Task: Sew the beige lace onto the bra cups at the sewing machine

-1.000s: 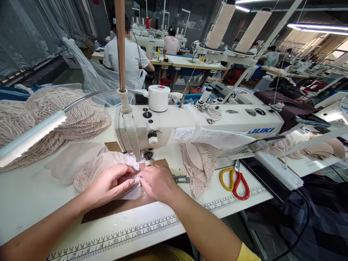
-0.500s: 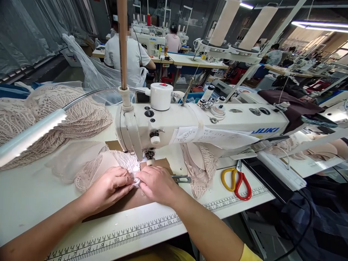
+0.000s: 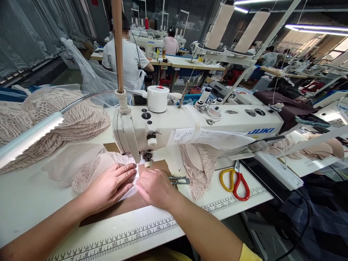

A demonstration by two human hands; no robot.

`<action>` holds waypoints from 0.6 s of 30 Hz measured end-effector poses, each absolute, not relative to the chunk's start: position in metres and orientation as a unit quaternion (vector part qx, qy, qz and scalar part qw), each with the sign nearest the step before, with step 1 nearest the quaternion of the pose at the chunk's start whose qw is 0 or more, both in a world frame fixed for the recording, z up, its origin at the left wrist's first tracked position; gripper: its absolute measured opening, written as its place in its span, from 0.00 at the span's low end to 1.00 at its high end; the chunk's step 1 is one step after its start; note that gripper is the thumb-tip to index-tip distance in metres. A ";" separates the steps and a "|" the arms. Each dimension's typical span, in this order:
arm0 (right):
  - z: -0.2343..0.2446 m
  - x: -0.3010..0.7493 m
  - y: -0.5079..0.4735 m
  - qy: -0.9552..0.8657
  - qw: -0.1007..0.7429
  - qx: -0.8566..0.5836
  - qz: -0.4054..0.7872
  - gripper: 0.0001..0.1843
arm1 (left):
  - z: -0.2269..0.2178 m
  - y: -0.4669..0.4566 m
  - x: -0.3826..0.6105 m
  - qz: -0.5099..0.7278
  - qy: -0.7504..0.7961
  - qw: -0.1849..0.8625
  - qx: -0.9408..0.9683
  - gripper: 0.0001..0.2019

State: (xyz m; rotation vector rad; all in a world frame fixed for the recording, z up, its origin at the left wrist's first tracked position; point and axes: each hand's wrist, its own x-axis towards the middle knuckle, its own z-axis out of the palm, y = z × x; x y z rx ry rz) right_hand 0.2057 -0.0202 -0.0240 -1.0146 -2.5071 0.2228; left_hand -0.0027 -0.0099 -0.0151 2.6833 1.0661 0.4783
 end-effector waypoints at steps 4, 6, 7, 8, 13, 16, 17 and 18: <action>-0.024 0.206 -0.019 -0.903 0.209 -0.371 0.057 0.11 | -0.014 -0.005 -0.003 0.151 0.360 0.081 0.917 0.18; -0.025 0.206 -0.019 -0.905 0.209 -0.368 0.048 0.10 | -0.015 -0.004 -0.004 0.145 0.358 0.072 0.919 0.17; -0.025 0.207 -0.019 -0.906 0.209 -0.365 0.045 0.09 | -0.015 -0.004 -0.004 0.143 0.356 0.069 0.921 0.17; -0.026 0.207 -0.019 -0.907 0.208 -0.363 0.041 0.09 | -0.015 -0.004 -0.005 0.143 0.353 0.068 0.922 0.16; -0.027 0.207 -0.018 -0.908 0.207 -0.363 0.028 0.10 | -0.014 -0.006 -0.006 0.141 0.358 0.077 0.920 0.16; -0.027 0.206 -0.017 -0.905 0.198 -0.376 0.019 0.08 | -0.012 -0.002 -0.006 0.133 0.363 0.081 0.919 0.18; -0.027 0.205 -0.016 -0.904 0.192 -0.381 0.015 0.07 | -0.011 0.000 -0.007 0.130 0.363 0.081 0.919 0.18; -0.027 0.205 -0.016 -0.903 0.184 -0.387 0.012 0.07 | -0.011 0.001 -0.007 0.128 0.362 0.081 0.920 0.18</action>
